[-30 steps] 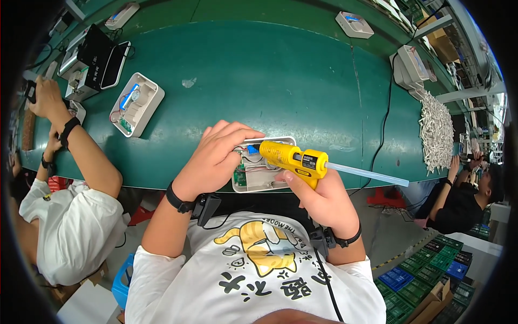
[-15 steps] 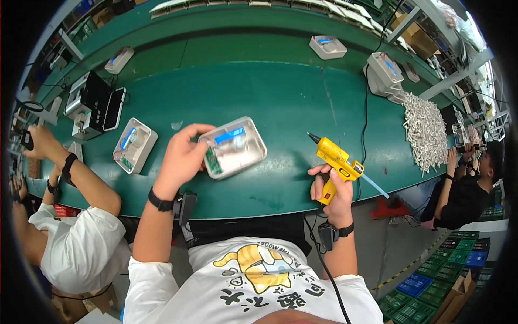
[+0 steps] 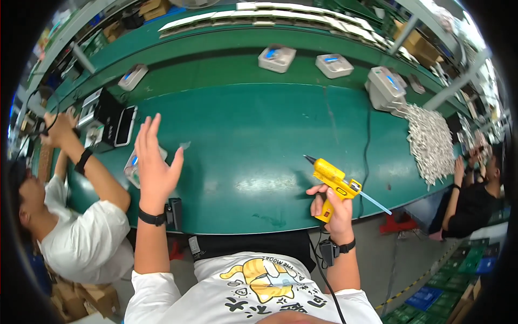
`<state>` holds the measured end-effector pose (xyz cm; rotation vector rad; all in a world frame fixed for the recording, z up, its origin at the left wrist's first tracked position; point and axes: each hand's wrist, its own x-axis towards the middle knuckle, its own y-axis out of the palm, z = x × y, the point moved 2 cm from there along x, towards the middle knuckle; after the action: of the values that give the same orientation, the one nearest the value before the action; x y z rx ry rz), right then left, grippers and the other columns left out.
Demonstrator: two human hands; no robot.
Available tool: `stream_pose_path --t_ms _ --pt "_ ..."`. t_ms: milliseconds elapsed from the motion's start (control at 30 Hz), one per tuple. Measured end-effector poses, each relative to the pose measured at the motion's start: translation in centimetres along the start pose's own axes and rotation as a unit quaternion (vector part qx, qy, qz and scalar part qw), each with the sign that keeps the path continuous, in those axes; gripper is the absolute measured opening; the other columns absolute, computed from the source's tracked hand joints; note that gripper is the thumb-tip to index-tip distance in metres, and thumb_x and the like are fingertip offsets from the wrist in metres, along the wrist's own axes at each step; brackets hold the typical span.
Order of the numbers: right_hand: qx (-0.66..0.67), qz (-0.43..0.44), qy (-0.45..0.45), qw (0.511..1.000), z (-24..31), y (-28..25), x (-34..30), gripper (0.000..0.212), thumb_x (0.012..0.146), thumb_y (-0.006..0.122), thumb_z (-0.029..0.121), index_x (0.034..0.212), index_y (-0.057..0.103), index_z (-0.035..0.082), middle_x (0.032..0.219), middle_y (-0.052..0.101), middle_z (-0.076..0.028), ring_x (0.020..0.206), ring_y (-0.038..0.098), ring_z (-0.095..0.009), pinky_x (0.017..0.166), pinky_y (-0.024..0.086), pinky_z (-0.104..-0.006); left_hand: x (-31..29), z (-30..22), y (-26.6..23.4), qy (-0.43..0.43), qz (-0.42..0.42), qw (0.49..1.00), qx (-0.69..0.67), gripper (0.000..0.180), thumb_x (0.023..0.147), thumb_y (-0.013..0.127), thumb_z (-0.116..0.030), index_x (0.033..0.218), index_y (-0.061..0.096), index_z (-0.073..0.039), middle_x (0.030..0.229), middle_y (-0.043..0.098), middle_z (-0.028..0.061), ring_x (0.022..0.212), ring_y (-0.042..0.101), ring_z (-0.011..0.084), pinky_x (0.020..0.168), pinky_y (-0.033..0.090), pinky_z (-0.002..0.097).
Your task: The person assembles electronic devices by placing a battery into a plastic housing and applying adhesive with a glue gun to secure it. They repeat this process for several units, occasionally moving completed housings aside and receiving a new bag of components from another worker.
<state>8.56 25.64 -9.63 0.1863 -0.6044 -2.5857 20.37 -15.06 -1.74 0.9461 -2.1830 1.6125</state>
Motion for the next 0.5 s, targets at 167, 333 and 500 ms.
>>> stream_pose_path --t_ms 167,333,500 --pt "-0.01 -0.01 -0.008 1.0 0.8 -0.2 -0.2 0.021 0.111 0.054 0.022 0.116 0.059 0.002 0.113 0.072 -0.026 0.059 0.057 -0.016 0.057 0.052 -0.0345 -3.2 5.2 -2.1 -0.156 0.045 0.965 0.207 0.101 0.078 0.088 -0.024 0.165 0.039 -0.009 0.155 0.051 0.0221 0.14 0.051 0.0428 0.119 0.04 0.0527" --pt "0.001 0.001 -0.001 1.0 0.4 -0.4 -0.1 0.022 0.111 0.054 0.022 0.116 0.058 0.002 0.112 0.071 -0.025 0.059 0.056 -0.016 0.056 0.051 -0.0342 -3.0 4.2 -2.5 -0.182 0.028 0.969 0.165 0.105 0.073 0.092 -0.028 0.163 0.041 -0.009 0.137 0.06 0.0183 0.126 0.059 0.0416 0.111 0.046 0.0541" --pt "0.014 -0.008 -0.01 1.0 0.1 -0.3 -0.2 0.021 0.111 0.054 0.022 0.116 0.058 0.002 0.112 0.071 -0.025 0.059 0.056 -0.016 0.057 0.051 -0.034 -2.9 4.9 -2.4 -0.26 0.13 0.933 0.211 0.102 0.071 0.093 -0.025 0.159 0.045 -0.008 0.131 0.064 0.0166 0.12 0.062 0.0416 0.109 0.048 0.0537"
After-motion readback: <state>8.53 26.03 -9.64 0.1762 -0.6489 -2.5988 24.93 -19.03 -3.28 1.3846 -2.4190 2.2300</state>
